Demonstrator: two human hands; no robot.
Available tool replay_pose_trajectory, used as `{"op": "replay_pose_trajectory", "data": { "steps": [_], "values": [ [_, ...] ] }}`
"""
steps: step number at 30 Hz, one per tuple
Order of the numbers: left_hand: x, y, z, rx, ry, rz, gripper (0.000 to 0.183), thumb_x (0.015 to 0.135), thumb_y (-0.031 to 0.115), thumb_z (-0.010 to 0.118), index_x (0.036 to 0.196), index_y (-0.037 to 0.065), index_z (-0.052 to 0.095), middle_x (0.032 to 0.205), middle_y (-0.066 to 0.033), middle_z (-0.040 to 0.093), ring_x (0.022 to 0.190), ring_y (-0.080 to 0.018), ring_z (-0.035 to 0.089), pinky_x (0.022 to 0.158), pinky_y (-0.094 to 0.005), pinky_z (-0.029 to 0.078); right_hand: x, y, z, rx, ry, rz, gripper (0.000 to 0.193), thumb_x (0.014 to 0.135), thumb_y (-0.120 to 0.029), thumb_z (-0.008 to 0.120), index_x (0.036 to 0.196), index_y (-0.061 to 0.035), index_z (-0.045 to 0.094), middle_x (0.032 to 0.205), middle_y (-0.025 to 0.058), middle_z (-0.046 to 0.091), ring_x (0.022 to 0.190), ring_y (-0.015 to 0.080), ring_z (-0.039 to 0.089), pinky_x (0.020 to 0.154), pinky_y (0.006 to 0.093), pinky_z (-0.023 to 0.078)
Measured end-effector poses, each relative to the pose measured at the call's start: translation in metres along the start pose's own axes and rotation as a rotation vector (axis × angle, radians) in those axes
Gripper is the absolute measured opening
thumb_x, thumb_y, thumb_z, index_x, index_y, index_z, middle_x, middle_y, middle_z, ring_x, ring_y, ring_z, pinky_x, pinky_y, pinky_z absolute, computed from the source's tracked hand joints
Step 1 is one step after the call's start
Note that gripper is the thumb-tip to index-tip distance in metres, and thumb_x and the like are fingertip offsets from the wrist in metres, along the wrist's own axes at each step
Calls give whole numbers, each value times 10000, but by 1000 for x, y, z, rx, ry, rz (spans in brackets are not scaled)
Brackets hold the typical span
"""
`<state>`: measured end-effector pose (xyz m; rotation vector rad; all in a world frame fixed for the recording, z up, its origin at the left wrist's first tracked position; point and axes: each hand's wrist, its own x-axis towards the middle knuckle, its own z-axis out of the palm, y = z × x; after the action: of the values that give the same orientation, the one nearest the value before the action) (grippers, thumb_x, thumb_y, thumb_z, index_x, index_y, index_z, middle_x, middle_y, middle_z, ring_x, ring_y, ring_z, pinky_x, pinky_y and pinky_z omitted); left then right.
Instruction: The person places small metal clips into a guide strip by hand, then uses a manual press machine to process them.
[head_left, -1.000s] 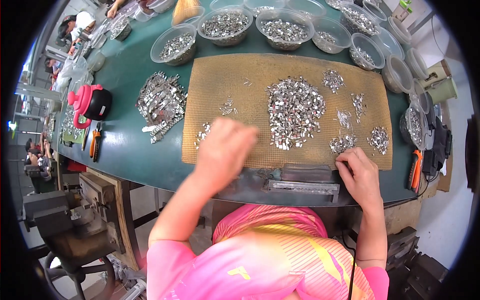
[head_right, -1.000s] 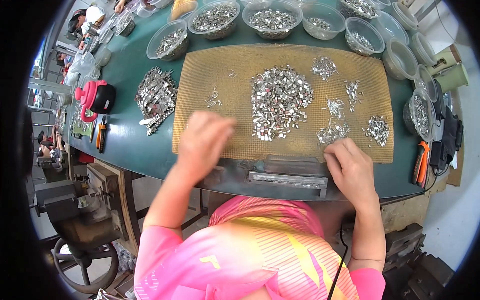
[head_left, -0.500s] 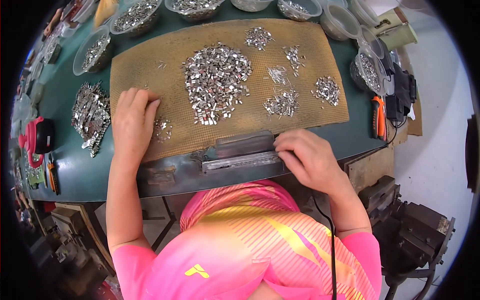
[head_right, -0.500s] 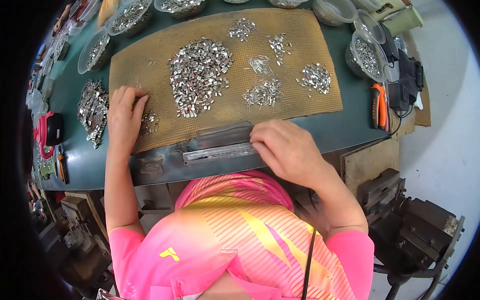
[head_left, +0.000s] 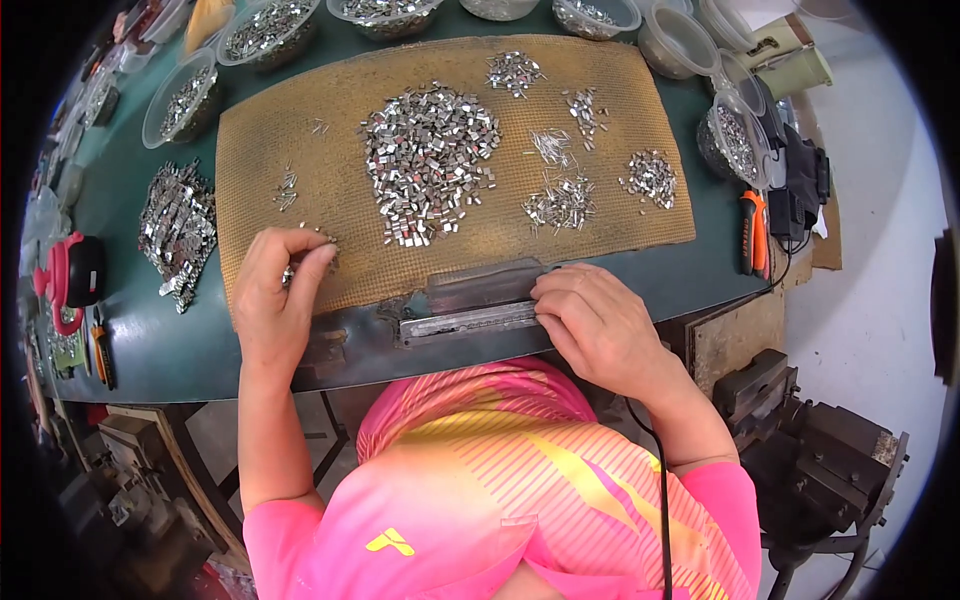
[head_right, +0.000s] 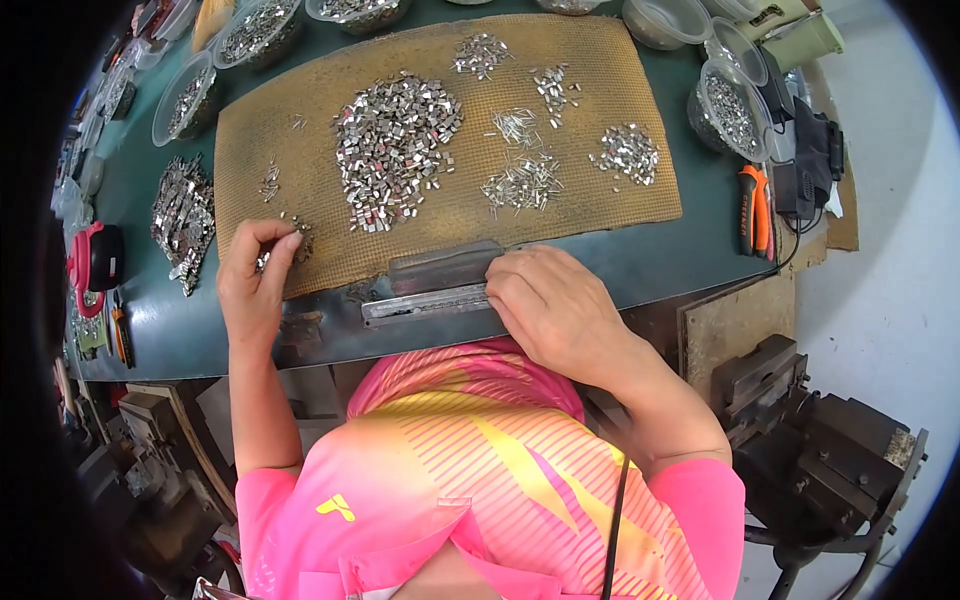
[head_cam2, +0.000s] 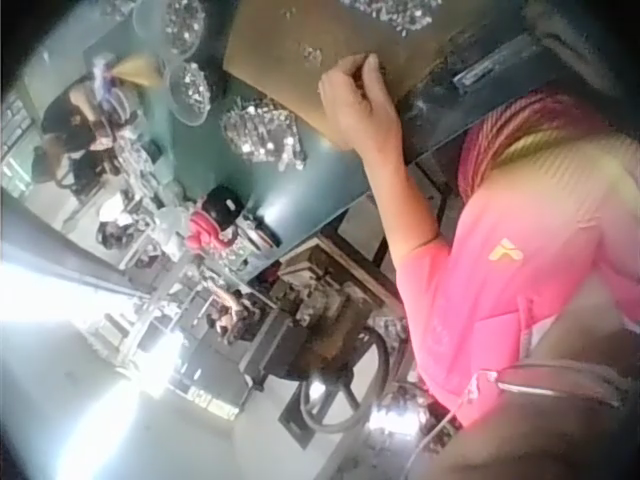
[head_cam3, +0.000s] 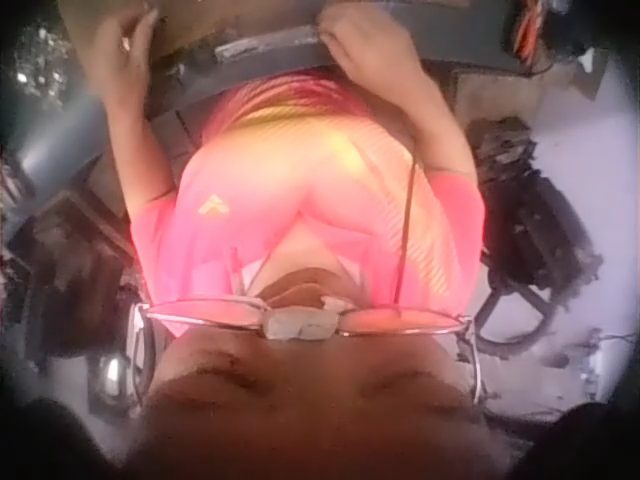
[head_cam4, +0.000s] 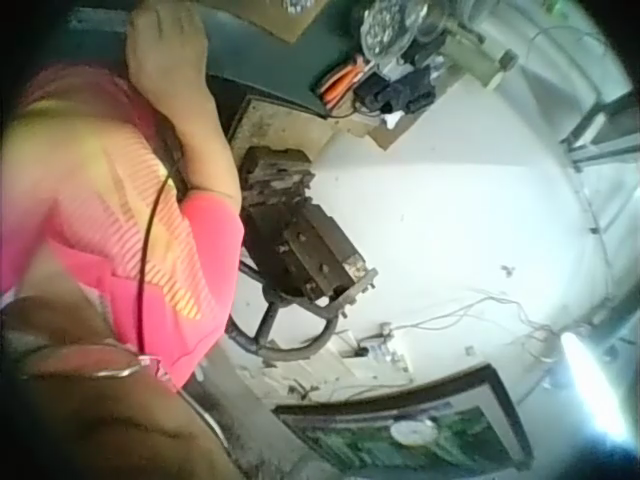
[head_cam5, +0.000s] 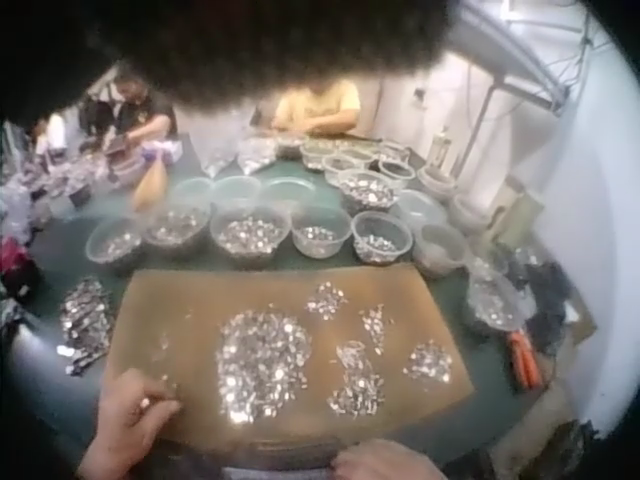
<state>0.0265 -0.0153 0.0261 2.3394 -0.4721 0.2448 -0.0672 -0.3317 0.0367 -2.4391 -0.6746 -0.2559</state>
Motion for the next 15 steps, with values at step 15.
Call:
{"op": "replay_pose_trajectory", "data": {
  "steps": [15],
  "values": [
    [-17, 12, 11, -201, -20, 40, 140, 853, -1, 787, 960, 16, 698, 859, -89, 711, 717, -208, 673, 637, -310, 517, -2, 14, -12, 176, -85, 112, 167, 846, -50, 758, 1012, -50, 747, 1044, 86, 763, 927, 267, 739, 819, 380, 583]
  ]
}}
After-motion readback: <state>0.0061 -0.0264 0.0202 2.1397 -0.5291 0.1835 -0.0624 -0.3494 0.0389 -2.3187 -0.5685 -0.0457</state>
